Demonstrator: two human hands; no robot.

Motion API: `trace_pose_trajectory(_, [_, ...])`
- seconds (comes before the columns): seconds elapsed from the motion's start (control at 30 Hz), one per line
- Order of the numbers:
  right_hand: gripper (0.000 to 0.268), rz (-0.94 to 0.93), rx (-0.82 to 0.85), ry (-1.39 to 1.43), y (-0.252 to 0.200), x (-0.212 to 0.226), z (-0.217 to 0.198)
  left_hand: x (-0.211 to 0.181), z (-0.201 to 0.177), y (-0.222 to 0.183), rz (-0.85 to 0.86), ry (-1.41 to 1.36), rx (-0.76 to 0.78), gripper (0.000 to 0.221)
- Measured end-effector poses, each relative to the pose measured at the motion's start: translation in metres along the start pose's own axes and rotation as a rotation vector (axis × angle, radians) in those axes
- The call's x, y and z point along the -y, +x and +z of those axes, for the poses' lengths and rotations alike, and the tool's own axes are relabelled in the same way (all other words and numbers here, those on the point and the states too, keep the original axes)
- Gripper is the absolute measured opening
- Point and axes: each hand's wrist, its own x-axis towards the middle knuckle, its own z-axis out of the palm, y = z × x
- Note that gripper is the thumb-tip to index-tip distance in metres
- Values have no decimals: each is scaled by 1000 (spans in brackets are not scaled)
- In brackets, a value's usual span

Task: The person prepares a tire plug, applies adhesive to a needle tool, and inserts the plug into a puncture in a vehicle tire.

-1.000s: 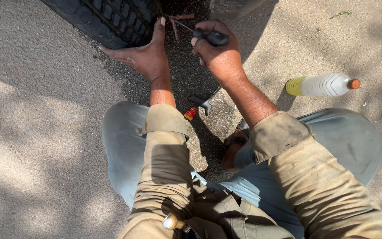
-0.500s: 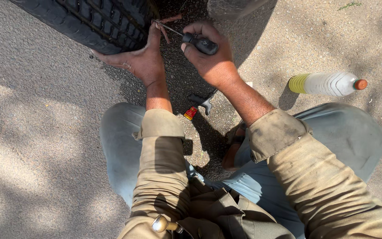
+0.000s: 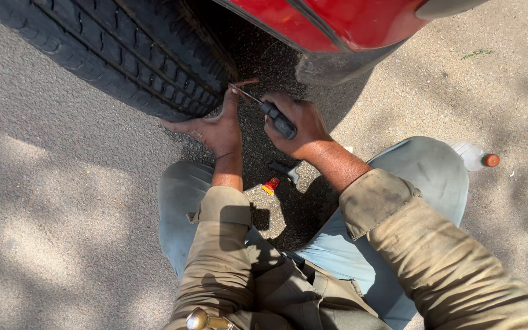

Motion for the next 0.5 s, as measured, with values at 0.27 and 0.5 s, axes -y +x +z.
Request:
trace_pose_trajectory(0.27, [38,48,-55,136,6,4,1,-4,5,-2,-154,-208,4,148])
trace_pose_trajectory(0.5, [38,248,30,178,8,13,-8,8,-3,-1,-9,213,0,148])
